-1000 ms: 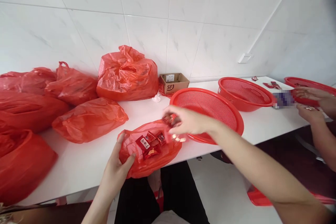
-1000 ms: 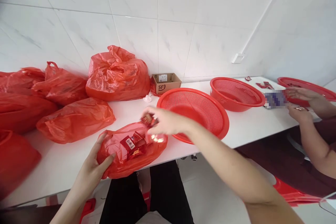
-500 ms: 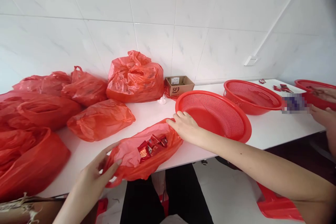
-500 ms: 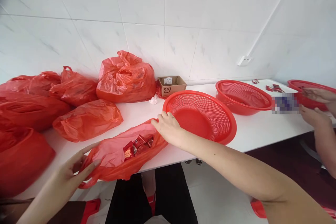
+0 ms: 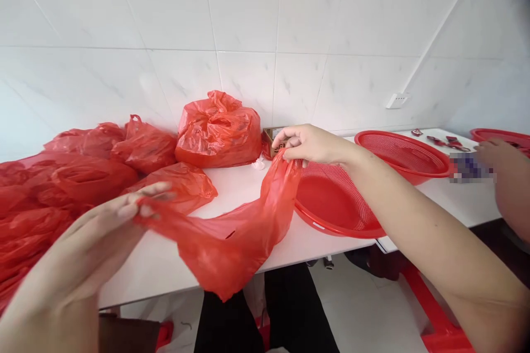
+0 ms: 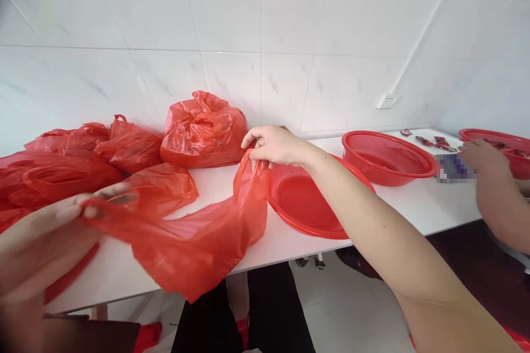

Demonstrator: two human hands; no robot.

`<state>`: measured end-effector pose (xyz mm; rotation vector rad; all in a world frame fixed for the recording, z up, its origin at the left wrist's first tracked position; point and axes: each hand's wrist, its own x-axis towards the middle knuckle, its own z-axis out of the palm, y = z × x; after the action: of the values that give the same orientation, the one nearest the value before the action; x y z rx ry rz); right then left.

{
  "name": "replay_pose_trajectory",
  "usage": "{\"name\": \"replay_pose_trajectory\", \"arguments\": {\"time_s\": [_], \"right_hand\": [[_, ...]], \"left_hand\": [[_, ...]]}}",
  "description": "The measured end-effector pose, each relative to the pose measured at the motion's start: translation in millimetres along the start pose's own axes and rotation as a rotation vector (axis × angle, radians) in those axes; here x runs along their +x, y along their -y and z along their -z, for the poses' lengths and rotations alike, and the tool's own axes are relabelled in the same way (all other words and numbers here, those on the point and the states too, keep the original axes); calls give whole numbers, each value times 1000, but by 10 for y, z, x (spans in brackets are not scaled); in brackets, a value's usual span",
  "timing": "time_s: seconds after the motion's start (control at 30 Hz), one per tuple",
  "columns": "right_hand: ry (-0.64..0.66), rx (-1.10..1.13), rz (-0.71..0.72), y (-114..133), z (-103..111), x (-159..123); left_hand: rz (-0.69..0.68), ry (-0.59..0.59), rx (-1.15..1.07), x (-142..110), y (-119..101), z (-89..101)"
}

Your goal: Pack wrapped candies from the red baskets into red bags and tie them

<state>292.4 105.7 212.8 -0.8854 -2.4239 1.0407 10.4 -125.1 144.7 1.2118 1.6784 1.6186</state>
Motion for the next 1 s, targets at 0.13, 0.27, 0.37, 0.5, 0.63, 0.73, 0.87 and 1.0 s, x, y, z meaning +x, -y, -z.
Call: {"name": "replay_pose_trajectory", "arguments": {"time_s": [0.13, 0.27, 0.37, 0.5, 0.63, 0.73, 0.87, 1.0], "right_hand": [[58, 61, 123, 250, -8, -28], [175, 33, 217, 599, -206, 17], [238, 11, 267, 842, -441, 80], [211, 70, 334, 860, -654, 164], [81, 95, 424, 452, -721, 266], [81, 87, 355, 161, -741, 266], [64, 287, 310, 128, -733, 40], [120, 318, 358, 213, -807, -136]], "left_hand": [[55, 304, -420, 229, -176, -449], [111, 484, -285, 383, -224, -753], [110, 586, -28, 418, -276, -916], [158, 506, 23, 463, -255, -993], [279, 424, -213, 557, -115, -927], [317, 461, -238, 597, -39, -885], [204, 569, -141, 591, -41, -829], [-10, 648, 169, 556, -143, -740]]}}
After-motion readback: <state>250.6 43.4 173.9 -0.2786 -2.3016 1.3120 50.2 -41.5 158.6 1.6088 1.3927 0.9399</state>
